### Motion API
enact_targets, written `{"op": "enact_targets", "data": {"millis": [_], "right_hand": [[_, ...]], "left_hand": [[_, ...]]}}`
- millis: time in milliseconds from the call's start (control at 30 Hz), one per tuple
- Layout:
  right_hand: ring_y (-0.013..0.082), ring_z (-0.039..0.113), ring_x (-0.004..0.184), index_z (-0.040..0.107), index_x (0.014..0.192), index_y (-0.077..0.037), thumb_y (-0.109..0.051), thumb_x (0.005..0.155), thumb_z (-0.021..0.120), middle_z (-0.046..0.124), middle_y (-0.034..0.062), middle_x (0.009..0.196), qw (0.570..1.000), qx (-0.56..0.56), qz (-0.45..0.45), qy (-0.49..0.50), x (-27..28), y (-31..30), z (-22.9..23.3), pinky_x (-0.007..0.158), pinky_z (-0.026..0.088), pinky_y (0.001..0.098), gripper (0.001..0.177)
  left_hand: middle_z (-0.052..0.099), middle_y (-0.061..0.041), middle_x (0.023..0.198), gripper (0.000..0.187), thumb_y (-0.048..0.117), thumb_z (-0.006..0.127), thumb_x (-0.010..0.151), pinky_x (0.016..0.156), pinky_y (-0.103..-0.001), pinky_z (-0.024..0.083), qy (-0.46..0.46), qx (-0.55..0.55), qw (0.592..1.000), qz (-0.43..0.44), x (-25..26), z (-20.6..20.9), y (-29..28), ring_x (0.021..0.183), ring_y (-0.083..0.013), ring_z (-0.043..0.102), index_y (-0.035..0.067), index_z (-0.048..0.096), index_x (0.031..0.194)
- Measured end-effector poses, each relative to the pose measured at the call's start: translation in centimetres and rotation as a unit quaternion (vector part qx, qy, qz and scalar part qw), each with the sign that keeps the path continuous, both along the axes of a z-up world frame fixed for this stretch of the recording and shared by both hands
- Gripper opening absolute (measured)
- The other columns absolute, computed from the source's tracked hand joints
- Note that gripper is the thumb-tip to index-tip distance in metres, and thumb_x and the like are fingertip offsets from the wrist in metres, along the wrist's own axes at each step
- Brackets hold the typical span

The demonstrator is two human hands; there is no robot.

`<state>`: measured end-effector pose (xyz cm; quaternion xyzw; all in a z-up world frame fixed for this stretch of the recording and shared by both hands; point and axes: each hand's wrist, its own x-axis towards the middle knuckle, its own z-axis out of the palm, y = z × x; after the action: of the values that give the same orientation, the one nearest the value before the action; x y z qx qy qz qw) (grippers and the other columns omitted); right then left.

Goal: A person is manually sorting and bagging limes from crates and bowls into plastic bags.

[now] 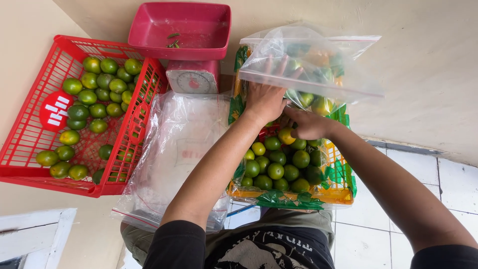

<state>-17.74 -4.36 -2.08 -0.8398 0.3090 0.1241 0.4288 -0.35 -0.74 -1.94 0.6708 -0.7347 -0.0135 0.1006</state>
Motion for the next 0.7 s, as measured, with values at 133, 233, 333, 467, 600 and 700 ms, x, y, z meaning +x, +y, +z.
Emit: {"op": "enact_targets", "data": {"millis": [133,233,333,467,600,700], "right_hand": [[0.0538,0.05,0.13,0.044,0.135,-0.008,-0.019,0.074,0.056,0.044,0.0238,0.151,0.996,-0.092,-0.02,0.003,0.1,-0.7,-3.6,0.107,0.045,0.0632,0.063],[0.0344,0.069,0.084,0.064,0.106,-0.005,-0.012,0.08,0.057,0.069,0.0152,0.093,0.987,-0.13,-0.048,-0.085,-1.5,-3.9,-11.8,0.077,0.054,0.0446,0.028],[0.0338,0.069,0.086,0.064,0.108,-0.008,-0.014,0.082,0.056,0.068,0.0136,0.096,0.987,-0.134,-0.069,-0.052,-0.9,-2.7,-11.8,0.076,0.053,0.0457,0.028],[0.0331,0.069,0.089,0.064,0.111,-0.012,-0.017,0.084,0.055,0.068,0.0114,0.1,0.984,-0.145,-0.098,-0.013,-0.1,-2.7,-11.6,0.075,0.053,0.0472,0.028],[0.0323,0.069,0.092,0.064,0.113,-0.015,-0.02,0.086,0.054,0.068,0.0092,0.103,0.981,-0.148,-0.124,0.033,0.7,-1.8,-11.6,0.074,0.052,0.0487,0.029],[0.0318,0.069,0.094,0.063,0.115,-0.018,-0.022,0.088,0.053,0.068,0.0075,0.106,0.976,-0.152,-0.143,0.068,1.2,-1.3,-11.5,0.073,0.052,0.0498,0.03]], "left_hand": [[0.015,-0.013,0.172,0.079,0.027,0.072,0.1,0.118,-0.078,0.019,-0.008,0.0,1.0,-0.017,-0.1,0.6,1.8,0.156,-0.0496,0.01,0.033,0.026,0.164],[0.018,-0.018,0.17,0.076,0.012,0.065,0.096,0.117,-0.077,0.023,0.033,0.036,0.999,-0.002,-0.3,2.2,3.9,0.155,-0.0492,0.009,0.026,0.032,0.163],[0.022,-0.024,0.167,0.071,0.016,0.067,0.097,0.115,-0.078,0.02,0.077,0.021,0.997,-0.008,-0.5,2.6,6.1,0.154,-0.0526,0.013,0.017,0.036,0.16],[0.048,-0.034,0.144,0.051,0.012,0.058,0.097,0.108,-0.067,0.031,0.117,0.073,0.99,0.012,-0.8,2.6,8.5,0.138,-0.054,0.039,-0.005,0.051,0.144],[0.062,-0.017,0.107,0.026,0.018,0.054,0.088,0.085,-0.054,0.039,0.025,0.134,0.99,0.023,0.1,-5.5,6.2,0.108,-0.0422,0.056,0.005,0.069,0.106],[0.067,-0.018,0.097,0.019,0.017,0.059,0.084,0.084,-0.049,0.033,-0.045,0.108,0.993,0.026,1.3,-8.6,5.3,0.102,-0.0389,0.059,0.008,0.074,0.093]]}}
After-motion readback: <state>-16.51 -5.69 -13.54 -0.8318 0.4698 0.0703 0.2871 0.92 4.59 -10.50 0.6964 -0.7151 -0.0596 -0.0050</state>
